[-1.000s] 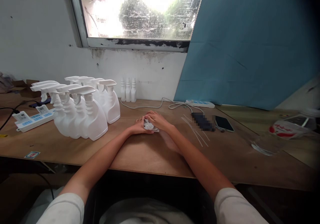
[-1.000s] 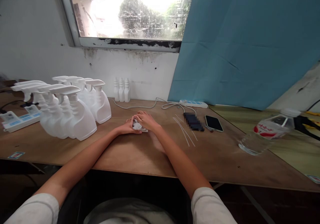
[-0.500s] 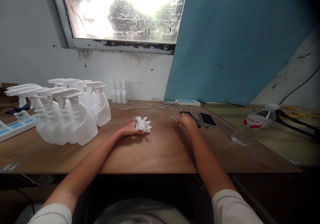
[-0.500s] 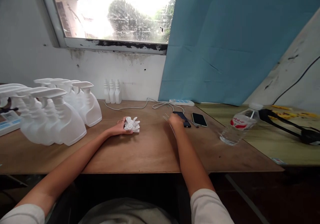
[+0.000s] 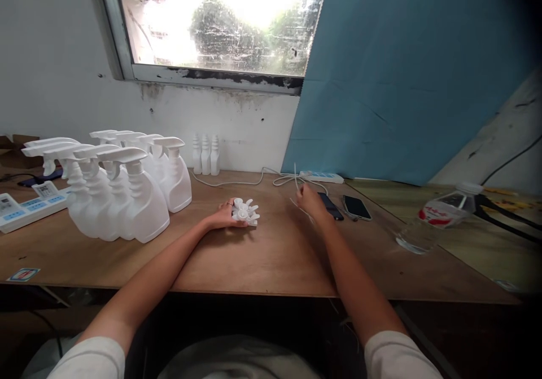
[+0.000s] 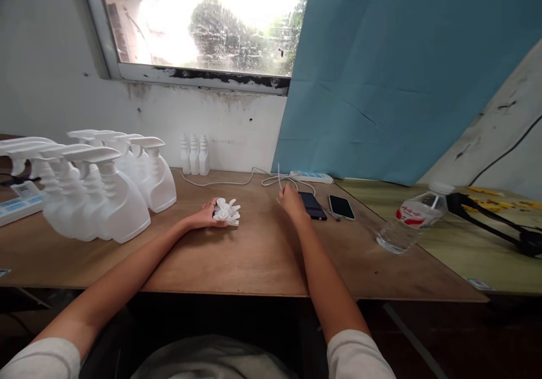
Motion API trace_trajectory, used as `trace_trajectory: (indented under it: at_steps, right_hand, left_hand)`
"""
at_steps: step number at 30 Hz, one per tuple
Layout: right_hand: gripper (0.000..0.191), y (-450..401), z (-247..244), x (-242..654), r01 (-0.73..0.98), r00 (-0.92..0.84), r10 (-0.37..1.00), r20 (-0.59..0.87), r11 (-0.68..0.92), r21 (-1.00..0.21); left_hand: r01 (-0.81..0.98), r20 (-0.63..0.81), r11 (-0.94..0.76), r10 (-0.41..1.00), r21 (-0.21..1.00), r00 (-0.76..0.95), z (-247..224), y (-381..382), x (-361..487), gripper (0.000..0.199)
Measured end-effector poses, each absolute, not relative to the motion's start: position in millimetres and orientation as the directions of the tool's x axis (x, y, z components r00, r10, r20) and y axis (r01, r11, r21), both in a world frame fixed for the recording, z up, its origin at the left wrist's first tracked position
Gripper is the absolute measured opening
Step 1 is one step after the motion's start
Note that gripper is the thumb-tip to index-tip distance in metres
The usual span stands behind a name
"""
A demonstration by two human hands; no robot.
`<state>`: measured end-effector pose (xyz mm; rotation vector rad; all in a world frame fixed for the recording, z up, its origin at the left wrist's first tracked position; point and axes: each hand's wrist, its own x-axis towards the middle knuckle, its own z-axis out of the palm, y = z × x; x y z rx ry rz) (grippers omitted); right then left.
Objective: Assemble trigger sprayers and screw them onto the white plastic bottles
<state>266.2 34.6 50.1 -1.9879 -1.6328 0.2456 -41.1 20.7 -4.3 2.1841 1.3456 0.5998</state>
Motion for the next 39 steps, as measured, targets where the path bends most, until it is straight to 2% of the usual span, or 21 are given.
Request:
trace_trajectory:
  at_steps: [2, 4, 6, 10, 13, 18, 26, 32, 39]
  right_hand:
    - [0.018, 39, 57, 244, 0.697, 0.175, 0.951, 0.253, 0.062, -0.715]
    - [0.018, 44, 65, 214, 0.278, 0.038, 0.962, 0.272, 0.251, -0.927]
    - [0.029, 48, 70, 179, -0.154, -0.127, 0.948, 0.292, 0.272, -0.950]
    - [0.037, 55, 73, 118, -0.350, -0.251, 0.917, 0.310, 0.213, -0.912]
    - [0.040, 66, 65, 91, -0.424, -0.296, 0.913, 0.281, 0.138, -0.895]
    - [0.060, 80, 47, 80, -0.446, -0.236, 0.960, 0.152, 0.032, -0.894]
    - [0.047, 83, 42, 84, -0.431, -0.277, 0.957, 0.091, -0.039, -0.901]
    - [0.048, 80, 43, 82, -0.415, -0.292, 0.953, 0.083, -0.048, -0.908]
    - [0.047, 76, 46, 82, -0.396, -0.307, 0.949, 0.071, -0.059, -0.916]
  left_hand:
    - [0.679, 0.113, -0.392, 0.902, 0.621, 0.418, -4, 20, -41, 0.096]
    - [0.673, 0.126, -0.402, 0.899, 0.620, 0.420, -4, 20, -40, 0.097]
    - [0.668, 0.138, -0.413, 0.894, 0.618, 0.425, -5, 21, -41, 0.099]
    - [0.651, 0.162, -0.434, 0.886, 0.623, 0.435, -8, 24, -42, 0.100]
    - [0.647, 0.176, -0.445, 0.882, 0.619, 0.438, -9, 26, -42, 0.101]
    - [0.672, 0.153, -0.438, 0.885, 0.597, 0.440, -7, 25, -43, 0.100]
    - [0.662, 0.147, -0.451, 0.874, 0.598, 0.463, -2, 22, -43, 0.095]
    - [0.667, 0.151, -0.455, 0.874, 0.591, 0.462, -5, 26, -43, 0.091]
    - [0.701, 0.117, -0.430, 0.886, 0.570, 0.448, -7, 29, -43, 0.100]
